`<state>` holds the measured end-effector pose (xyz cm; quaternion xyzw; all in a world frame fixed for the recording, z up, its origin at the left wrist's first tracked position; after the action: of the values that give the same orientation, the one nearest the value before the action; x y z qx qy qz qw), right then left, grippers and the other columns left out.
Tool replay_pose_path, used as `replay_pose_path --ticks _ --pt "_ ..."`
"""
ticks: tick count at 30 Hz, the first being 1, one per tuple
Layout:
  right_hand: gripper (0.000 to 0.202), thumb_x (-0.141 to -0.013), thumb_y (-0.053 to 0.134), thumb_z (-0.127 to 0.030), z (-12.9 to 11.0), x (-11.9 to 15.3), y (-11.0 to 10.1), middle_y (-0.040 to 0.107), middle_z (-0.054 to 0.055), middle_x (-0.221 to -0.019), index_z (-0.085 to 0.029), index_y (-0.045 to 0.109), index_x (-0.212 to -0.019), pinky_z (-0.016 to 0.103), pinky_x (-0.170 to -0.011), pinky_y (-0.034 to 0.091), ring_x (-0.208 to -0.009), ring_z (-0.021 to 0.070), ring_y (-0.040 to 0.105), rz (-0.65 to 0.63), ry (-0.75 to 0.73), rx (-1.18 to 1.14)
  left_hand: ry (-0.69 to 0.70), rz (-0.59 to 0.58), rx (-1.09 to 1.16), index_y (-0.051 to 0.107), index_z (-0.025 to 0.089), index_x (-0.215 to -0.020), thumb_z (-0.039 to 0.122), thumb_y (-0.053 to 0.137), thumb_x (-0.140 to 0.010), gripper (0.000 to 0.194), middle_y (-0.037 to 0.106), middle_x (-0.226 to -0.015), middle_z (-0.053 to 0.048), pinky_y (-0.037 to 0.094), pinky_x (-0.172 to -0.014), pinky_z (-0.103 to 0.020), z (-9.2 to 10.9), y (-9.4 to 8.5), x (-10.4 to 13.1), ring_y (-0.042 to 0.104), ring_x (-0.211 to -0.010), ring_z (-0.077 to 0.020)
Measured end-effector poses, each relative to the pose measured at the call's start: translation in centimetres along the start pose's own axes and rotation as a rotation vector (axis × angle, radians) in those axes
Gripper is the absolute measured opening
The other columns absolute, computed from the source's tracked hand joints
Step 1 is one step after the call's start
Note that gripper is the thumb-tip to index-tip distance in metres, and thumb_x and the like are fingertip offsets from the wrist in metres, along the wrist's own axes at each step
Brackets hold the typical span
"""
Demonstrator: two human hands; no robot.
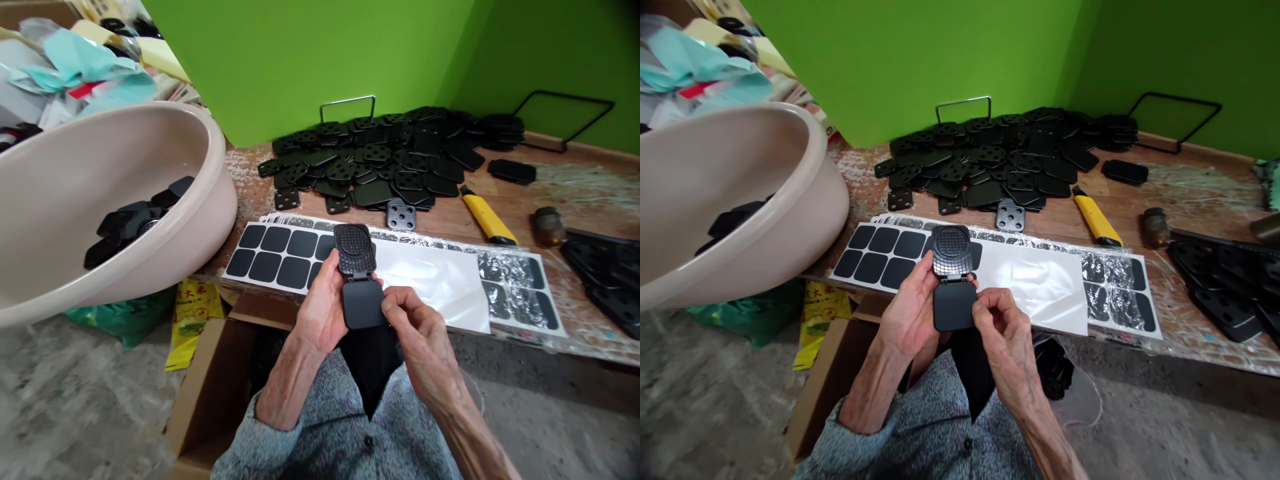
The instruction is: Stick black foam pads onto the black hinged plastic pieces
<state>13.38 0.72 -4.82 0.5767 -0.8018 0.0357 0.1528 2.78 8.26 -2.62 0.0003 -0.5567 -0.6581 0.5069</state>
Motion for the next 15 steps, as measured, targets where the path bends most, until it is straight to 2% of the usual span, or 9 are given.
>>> replay_pose_path --ticks 4,9,11,13,15 --pt "0.013 -0.085 0.056 -0.03 -0.23 -0.12 0.34 0.053 0.0 -0.082 -0.02 0.053 -0.078 0.026 -0.067 0.039 -0.074 0.014 0.049 0.032 -0.106 0.131 0.017 0.04 -0.018 0.065 0.01 -0.103 0.045 0.037 -0.093 0.047 0.069 -0.079 -0.01 0.055 -0.072 -0.033 0.01 0.04 0.19 0.067 -0.074 -0.0201" --pt "0.01 -0.085 0.055 -0.024 -0.23 -0.13 0.68 0.053 0.003 -0.091 -0.021 0.052 -0.076 0.033 -0.082 0.043 -0.09 0.018 0.054 0.1 -0.325 0.348 0.078 0.067 -0.007 0.064 0.011 -0.101 0.044 0.038 -0.093 0.042 0.068 -0.079 -0.009 0.056 -0.072 -0.033 0.1 0.03 0.25 0.067 -0.074 -0.0194" --pt "0.008 -0.085 0.055 -0.025 -0.02 -0.07 0.76 0.053 0.003 -0.091 -0.021 0.051 -0.08 0.034 -0.08 0.044 -0.085 0.0173 0.055 0.13 -0.332 0.397 0.099 0.048 -0.008 0.064 0.011 -0.098 0.044 0.037 -0.093 0.043 0.068 -0.079 -0.009 0.056 -0.072 -0.033 -0.03 -0.08 0.16 0.067 -0.075 -0.0199" --pt "0.014 -0.084 0.059 -0.027 0.19 -0.01 0.77 0.055 0.002 -0.09 -0.022 0.048 -0.09 0.033 -0.075 0.046 -0.077 0.0152 0.056 0.148 -0.281 0.32 0.107 0.043 -0.029 0.064 0.01 -0.094 0.045 0.035 -0.093 0.045 0.068 -0.078 -0.01 0.056 -0.072 -0.035 -0.27 -0.24 0.12 0.067 -0.076 -0.0212" --pt "0.023 -0.084 0.061 -0.03 0.16 0.01 0.74 0.057 0.0 -0.086 -0.023 0.044 -0.098 0.03 -0.07 0.047 -0.072 0.0139 0.057 0.109 -0.219 0.216 0.121 0.045 -0.053 0.063 0.01 -0.093 0.046 0.034 -0.093 0.046 0.067 -0.077 -0.011 0.056 -0.071 -0.035 -0.34 -0.26 0.31 0.067 -0.077 -0.0222"
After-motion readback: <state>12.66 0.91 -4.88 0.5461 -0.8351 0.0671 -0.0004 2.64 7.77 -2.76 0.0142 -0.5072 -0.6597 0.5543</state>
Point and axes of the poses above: each hand's wrist, its own x-axis away from the middle knuckle, its own y-axis out of the palm, z = x × y, the point moved 2 cm from there along -x, towards the middle knuckle
